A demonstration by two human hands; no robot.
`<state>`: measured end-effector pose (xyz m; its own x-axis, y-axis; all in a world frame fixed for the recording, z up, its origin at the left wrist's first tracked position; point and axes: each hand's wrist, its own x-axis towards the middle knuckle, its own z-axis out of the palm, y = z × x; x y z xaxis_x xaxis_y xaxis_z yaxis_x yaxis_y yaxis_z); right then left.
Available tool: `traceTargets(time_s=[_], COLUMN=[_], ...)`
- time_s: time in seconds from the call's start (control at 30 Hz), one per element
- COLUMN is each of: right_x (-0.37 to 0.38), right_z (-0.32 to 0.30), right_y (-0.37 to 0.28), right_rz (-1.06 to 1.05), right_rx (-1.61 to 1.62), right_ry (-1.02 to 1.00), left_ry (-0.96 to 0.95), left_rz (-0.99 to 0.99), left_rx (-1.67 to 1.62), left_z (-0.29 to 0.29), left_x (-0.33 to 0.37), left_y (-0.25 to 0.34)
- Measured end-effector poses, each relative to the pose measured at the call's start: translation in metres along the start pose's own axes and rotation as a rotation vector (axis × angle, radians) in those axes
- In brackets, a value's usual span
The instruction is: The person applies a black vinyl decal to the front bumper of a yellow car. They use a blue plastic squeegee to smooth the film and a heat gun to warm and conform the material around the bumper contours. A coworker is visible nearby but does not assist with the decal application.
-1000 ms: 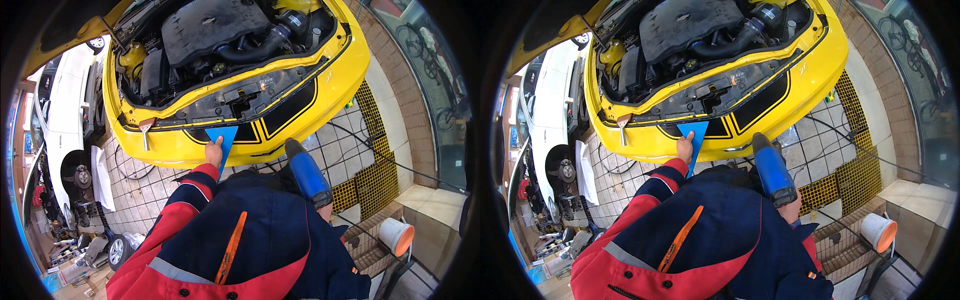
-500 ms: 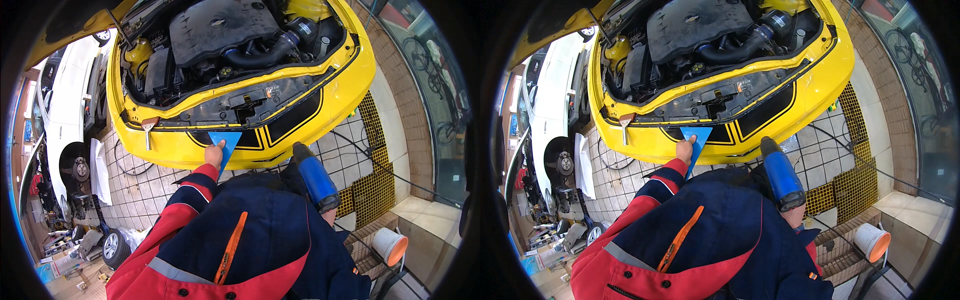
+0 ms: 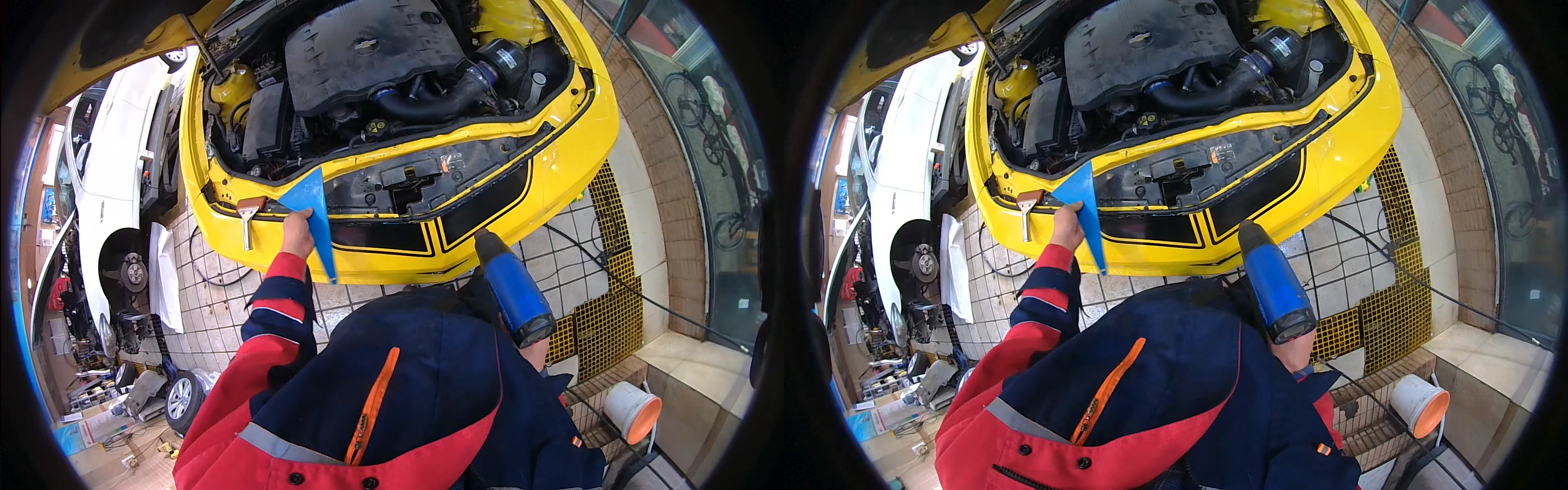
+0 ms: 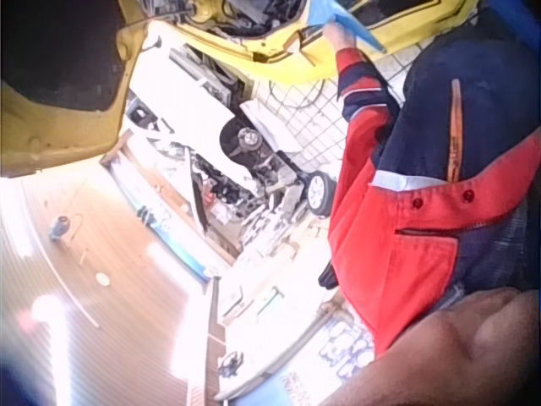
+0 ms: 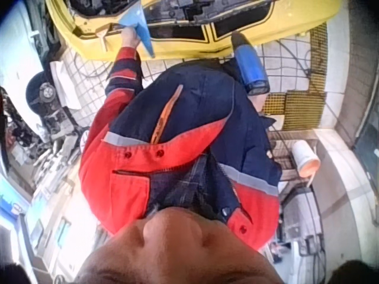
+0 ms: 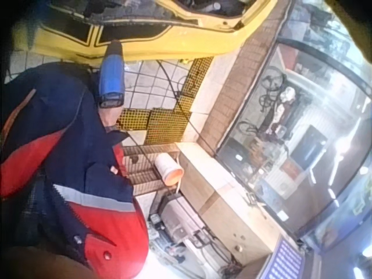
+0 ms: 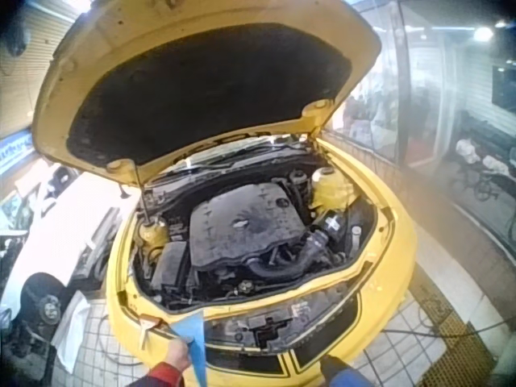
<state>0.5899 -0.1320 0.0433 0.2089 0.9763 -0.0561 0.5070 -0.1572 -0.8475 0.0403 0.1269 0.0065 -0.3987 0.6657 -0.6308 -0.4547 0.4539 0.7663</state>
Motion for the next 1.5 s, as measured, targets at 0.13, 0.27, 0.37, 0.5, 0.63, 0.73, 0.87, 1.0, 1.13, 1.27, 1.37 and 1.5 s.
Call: traceTargets(time_s=[0.13, 0.27, 0.37, 0.5, 0.63, 0.73, 0.87, 1.0, 1.13, 1.27, 1.37, 1.5], right_x=[0.009, 0.008, -0.001, -0.024, -0.050, -0.054, -0.041, -0.026, -0.012, 0.005, 0.014, 0.022], right_z=[-0.006, -0.007, -0.007, -0.005, -0.003, -0.005, -0.005, -0.013, -0.030, -0.050, -0.054, -0.052], right_y=[-0.026, -0.050, -0.048, -0.026, -0.014, -0.013, -0.012, -0.013, -0.029, -0.056, -0.073, -0.082], right_rz=[-0.038, -0.038, -0.029, -0.084, 0.206, 0.331, 0.112, -0.035, 0.026, 0.009, 0.089, 0.096], right_rx=[-0.045, -0.092, -0.033, 0.028, 0.244, 0.289, 0.116, -0.078, -0.112, -0.281, -0.216, -0.093], right_ry=[-0.037, 0.013, 0.026, 0.098, 0.161, 0.144, 0.105, 0.030, -0.071, -0.144, -0.105, -0.016], left_ry=[0.041, -0.219, -0.349, -0.353, -0.242, -0.091, -0.374, -0.418, -0.273, -0.191, -0.113, -0.144], left_rz=[0.488, 0.660, 0.752, 0.907, 1.117, 1.312, 1.173, 1.092, 1.081, 1.090, 1.100, 1.188], left_rx=[0.901, 1.376, 1.493, 1.520, 1.468, 1.211, 1.358, 1.497, 1.612, 1.710, 1.699, 1.639], left_z=[0.008, 0.056, 0.097, 0.127, 0.126, 0.106, 0.049, 0.031, 0.041, 0.049, 0.055, 0.061], left_x=[-0.003, -0.001, 0.009, 0.019, 0.012, -0.018, -0.094, -0.125, -0.115, -0.110, -0.105, -0.092], left_y=[0.018, 0.031, 0.032, 0.016, -0.004, -0.024, -0.077, -0.125, -0.137, -0.134, -0.131, -0.120])
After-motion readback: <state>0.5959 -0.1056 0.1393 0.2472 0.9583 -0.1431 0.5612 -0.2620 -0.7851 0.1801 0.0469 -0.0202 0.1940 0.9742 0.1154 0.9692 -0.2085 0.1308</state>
